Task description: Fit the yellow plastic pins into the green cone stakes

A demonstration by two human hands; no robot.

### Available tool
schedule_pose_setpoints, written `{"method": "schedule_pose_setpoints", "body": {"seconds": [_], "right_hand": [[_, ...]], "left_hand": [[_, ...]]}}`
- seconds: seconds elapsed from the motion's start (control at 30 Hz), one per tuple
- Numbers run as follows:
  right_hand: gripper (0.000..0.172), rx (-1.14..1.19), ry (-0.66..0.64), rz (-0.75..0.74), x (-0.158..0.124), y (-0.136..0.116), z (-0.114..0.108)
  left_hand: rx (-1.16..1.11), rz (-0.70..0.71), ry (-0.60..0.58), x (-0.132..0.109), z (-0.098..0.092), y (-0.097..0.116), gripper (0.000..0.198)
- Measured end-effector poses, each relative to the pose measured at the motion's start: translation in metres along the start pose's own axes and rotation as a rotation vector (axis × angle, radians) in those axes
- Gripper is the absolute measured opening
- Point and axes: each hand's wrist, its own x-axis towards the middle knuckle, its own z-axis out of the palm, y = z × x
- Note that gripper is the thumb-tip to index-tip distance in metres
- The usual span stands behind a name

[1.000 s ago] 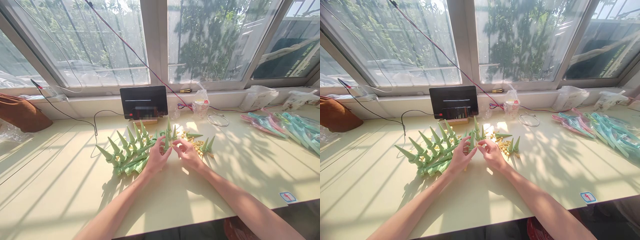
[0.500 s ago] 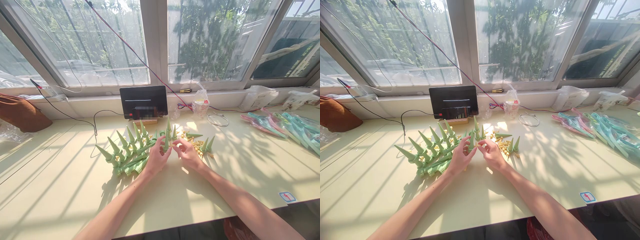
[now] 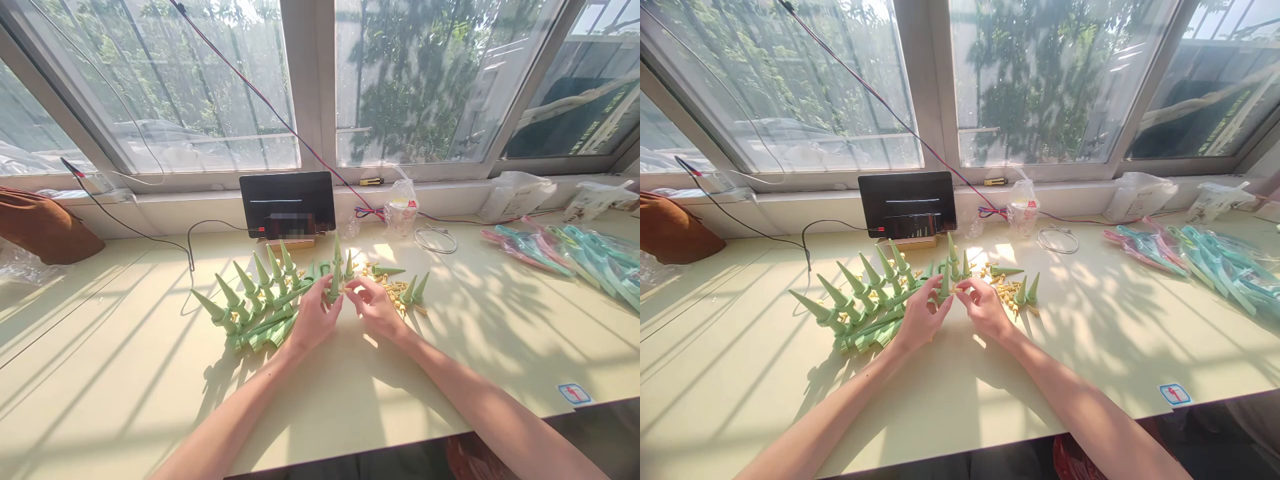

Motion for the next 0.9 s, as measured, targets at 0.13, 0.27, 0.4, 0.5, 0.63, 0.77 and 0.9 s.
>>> {"method": "schedule_pose_setpoints", "body": {"seconds": [0.13, 0.27, 0.4, 0.5, 0.63, 0.77, 0.9], "right_hand": [[0.018, 0.009, 0.006, -0.009, -0.0002, 0.001, -0.0006], [0.019, 0.025, 0.008, -0.011, -0.0007, 0.0014, -0.0004], [0.02, 0.021, 0.002, 0.002, -0.0004, 0.0008, -0.0003], [0.021, 0.015, -0.003, 0.005, -0.0004, -0.0001, -0.0009], [0.022, 0.001, -0.012, 0.007, -0.0009, -0.0017, -0.0015], [0.025, -0.008, -0.014, 0.012, -0.0008, -0.0026, -0.001], [0.03, -0.011, -0.016, 0.024, -0.0002, -0.0022, -0.0008]], "left_hand": [[-0.009, 0.017, 0.011, -0.0005, 0.0014, -0.0012, 0.039], [-0.007, 0.018, 0.021, -0.0005, 0.0025, -0.0018, 0.039], [-0.014, 0.019, 0.012, -0.0006, 0.0021, -0.0011, 0.038], [-0.025, 0.023, 0.0, -0.0004, 0.0015, 0.0003, 0.035], [-0.03, 0.035, -0.009, 0.0, 0.0014, 0.001, 0.03], [-0.021, 0.038, -0.005, -0.0002, 0.002, -0.0004, 0.027], [-0.015, 0.038, -0.008, -0.0004, 0.0017, -0.0003, 0.026]]}}
